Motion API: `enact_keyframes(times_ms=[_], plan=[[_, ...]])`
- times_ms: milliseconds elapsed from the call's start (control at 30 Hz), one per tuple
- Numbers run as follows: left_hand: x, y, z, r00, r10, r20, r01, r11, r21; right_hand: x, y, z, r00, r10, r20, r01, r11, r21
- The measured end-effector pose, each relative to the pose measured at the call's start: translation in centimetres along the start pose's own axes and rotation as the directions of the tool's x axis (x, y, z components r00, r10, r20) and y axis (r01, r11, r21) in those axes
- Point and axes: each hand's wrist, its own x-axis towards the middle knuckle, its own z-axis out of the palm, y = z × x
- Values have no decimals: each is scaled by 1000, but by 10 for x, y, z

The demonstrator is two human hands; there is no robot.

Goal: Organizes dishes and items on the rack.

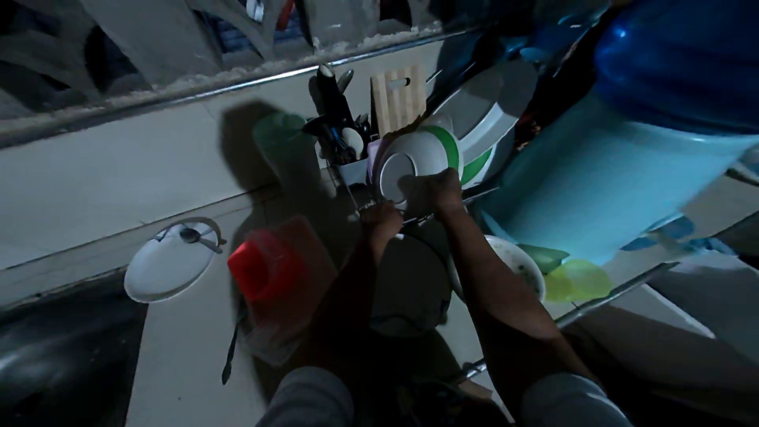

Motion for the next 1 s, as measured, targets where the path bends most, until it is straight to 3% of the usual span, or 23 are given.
enact_keyframes(times_ms=[167,400,567,633,700,767,833,867,933,967,1000], plan=[[-1,0,0,1000,-2,6,2,999,-32,5,9,-2,999,27,34,-36,955,294],[-2,2,-2,1000,-2,8,2,999,39,2,-1,-18,995,-94,25,75,902,425],[2,2,1,1000,-13,-16,13,1000,6,-29,-35,-53,952,-305,35,278,904,324],[3,-7,2,996,48,-81,-61,985,-161,-53,-42,-73,897,-436,67,416,886,203],[6,-20,3,980,89,-177,-170,837,-520,-79,-39,-95,787,-607,110,608,793,29],[-1,-30,-5,989,81,-124,-146,414,-899,-112,-30,-115,674,-715,184,737,667,-110],[-18,-39,-20,992,124,34,29,39,-999,-144,-15,-129,567,-786,246,823,537,-182],[-29,-41,-27,990,113,81,87,-47,-995,-157,-6,-132,515,-815,265,857,477,-198],[-51,-46,-39,991,78,113,117,-56,-992,-179,14,-133,452,-839,303,891,408,-199],[-59,-51,-44,986,117,116,113,36,-993,-189,26,-131,435,-839,329,900,390,-195],[-62,-56,-50,976,191,107,59,239,-969,-197,37,-128,420,-837,352,907,375,-191]])
